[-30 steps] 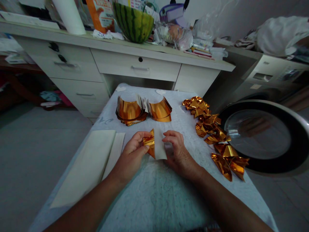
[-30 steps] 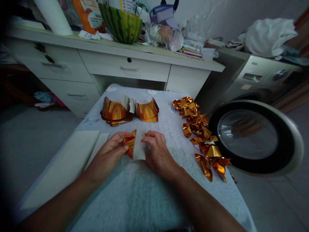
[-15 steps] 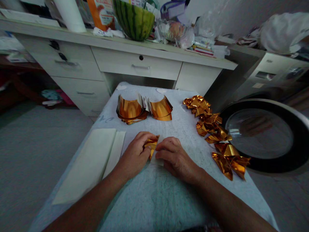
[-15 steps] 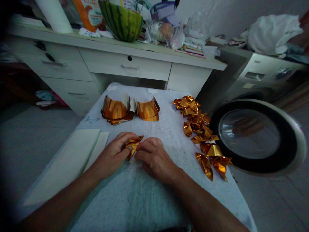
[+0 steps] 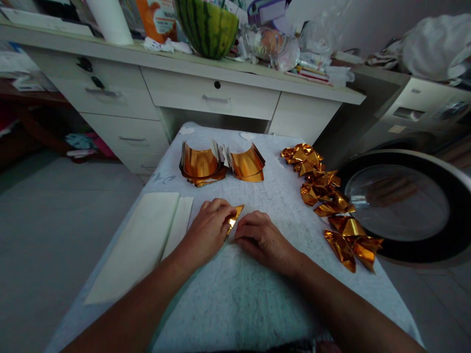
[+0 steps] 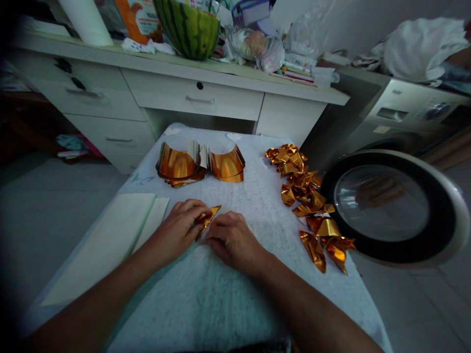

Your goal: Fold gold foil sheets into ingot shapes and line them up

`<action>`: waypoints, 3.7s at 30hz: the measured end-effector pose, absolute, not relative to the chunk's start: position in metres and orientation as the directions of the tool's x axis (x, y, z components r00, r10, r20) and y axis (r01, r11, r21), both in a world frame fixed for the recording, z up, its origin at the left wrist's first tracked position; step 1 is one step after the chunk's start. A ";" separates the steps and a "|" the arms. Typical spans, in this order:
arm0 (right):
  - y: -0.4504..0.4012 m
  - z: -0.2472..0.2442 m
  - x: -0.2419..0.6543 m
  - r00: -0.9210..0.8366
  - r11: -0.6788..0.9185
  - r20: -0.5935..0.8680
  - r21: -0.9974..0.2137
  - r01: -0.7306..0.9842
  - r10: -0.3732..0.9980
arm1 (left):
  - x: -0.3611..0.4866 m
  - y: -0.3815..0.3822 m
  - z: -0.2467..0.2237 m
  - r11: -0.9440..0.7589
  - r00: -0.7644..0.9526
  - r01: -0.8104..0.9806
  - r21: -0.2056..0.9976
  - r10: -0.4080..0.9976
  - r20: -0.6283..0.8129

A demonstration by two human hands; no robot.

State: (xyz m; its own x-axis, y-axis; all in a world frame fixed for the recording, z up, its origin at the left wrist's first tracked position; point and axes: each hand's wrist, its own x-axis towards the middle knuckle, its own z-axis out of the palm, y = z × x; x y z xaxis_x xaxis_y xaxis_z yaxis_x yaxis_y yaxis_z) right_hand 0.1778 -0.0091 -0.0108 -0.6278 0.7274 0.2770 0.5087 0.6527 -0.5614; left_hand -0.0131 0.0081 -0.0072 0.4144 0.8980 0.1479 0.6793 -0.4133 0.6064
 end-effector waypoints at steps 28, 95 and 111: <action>0.007 -0.005 0.159 -0.451 0.392 0.075 -0.631 0.669 0.890 | -0.025 0.003 0.005 -0.352 0.492 0.696 0.626 0.869 -0.059; -0.001 -0.009 0.157 -0.380 0.386 0.123 -0.514 0.766 0.917 | -0.023 0.006 0.002 -0.300 0.485 0.669 0.680 0.870 -0.093; -0.005 -0.006 0.155 -0.387 0.368 0.055 -0.454 0.811 0.920 | -0.028 0.008 -0.001 -0.310 0.530 0.631 0.711 0.842 -0.104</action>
State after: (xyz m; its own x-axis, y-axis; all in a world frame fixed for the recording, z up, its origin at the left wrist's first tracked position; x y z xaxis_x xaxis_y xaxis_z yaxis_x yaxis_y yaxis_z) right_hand 0.1552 -0.0054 -0.0057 -0.3871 0.9204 0.0553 0.8111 0.3685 -0.4543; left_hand -0.0282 0.0084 -0.0011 0.5302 0.8415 -0.1035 0.6309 -0.3100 0.7112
